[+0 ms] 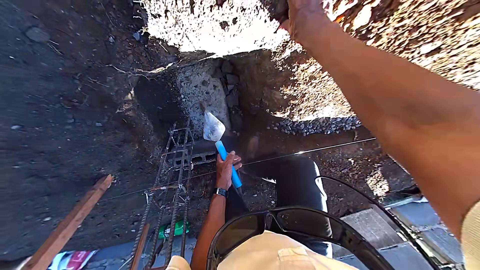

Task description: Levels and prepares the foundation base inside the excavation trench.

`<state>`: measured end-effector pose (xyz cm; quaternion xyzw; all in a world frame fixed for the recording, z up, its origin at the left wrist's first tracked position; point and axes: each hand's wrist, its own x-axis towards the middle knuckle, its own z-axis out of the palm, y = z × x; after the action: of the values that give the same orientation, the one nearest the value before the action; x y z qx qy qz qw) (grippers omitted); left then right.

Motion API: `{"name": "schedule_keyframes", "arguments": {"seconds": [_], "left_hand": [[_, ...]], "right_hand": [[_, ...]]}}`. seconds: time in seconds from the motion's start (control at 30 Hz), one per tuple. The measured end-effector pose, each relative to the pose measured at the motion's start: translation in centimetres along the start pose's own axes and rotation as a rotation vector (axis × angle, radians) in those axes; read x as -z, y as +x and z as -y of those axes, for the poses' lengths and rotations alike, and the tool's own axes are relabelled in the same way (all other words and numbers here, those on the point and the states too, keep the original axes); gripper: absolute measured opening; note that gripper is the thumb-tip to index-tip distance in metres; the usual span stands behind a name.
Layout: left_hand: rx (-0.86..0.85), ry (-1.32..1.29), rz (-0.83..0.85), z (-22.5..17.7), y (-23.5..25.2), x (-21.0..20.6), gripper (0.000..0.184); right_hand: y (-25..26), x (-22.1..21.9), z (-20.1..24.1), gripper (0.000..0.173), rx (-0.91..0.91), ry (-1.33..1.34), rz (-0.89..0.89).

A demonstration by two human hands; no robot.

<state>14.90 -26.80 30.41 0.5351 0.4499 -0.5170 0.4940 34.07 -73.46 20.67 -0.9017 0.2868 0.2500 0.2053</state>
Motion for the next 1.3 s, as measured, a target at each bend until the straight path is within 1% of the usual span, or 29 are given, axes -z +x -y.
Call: {"name": "schedule_keyframes", "arguments": {"seconds": [0.03,0.1,0.23,0.3,0.37,0.5,0.6,0.7,0.87,1.07,1.13,1.3], "left_hand": [[0.008,-0.018,-0.012,-0.2,0.4,-0.1,0.047],[0.025,-0.031,-0.033,-0.5,1.1,-0.2,0.050],[0.002,0.018,-0.035,-1.1,2.7,-0.3,0.054],[0.022,0.052,-0.034,-1.4,3.1,-0.3,0.060],[0.060,0.072,-0.038,-1.6,3.3,-0.2,0.065],[0.109,0.048,-0.041,-1.9,3.6,0.1,0.069],[0.096,0.022,-0.076,-1.4,4.5,0.2,0.068],[0.095,-0.029,-0.081,-0.9,5.6,0.4,0.064],[0.094,-0.048,-0.076,0.3,6.4,0.6,0.067],[0.089,-0.052,-0.098,0.4,6.1,0.9,0.070],[0.084,-0.044,-0.103,0.6,6.1,1.0,0.069],[0.067,-0.087,-0.116,0.6,6.0,1.3,0.065]], "right_hand": [[-0.5,0.5,0.2,0.069,0.032,-0.107,0.014],[-1.3,1.4,1.2,0.080,0.061,-0.217,0.018],[-2.0,2.1,1.8,0.099,0.124,-0.236,-0.017],[-2.1,2.1,1.9,0.108,0.136,-0.257,-0.030],[-2.3,2.2,2.0,0.111,0.139,-0.322,-0.041],[-2.2,2.2,2.3,0.106,0.122,-0.382,-0.053],[-2.2,2.2,2.1,0.107,0.145,-0.389,-0.070],[-2.5,2.3,2.4,0.102,0.146,-0.404,-0.087],[-2.7,2.5,2.9,0.096,0.131,-0.419,-0.074],[-2.9,2.6,3.4,0.095,0.132,-0.413,-0.085],[-2.8,2.5,3.4,0.094,0.134,-0.423,-0.088],[-3.1,2.9,4.3,0.098,0.124,-0.440,-0.073]]}}
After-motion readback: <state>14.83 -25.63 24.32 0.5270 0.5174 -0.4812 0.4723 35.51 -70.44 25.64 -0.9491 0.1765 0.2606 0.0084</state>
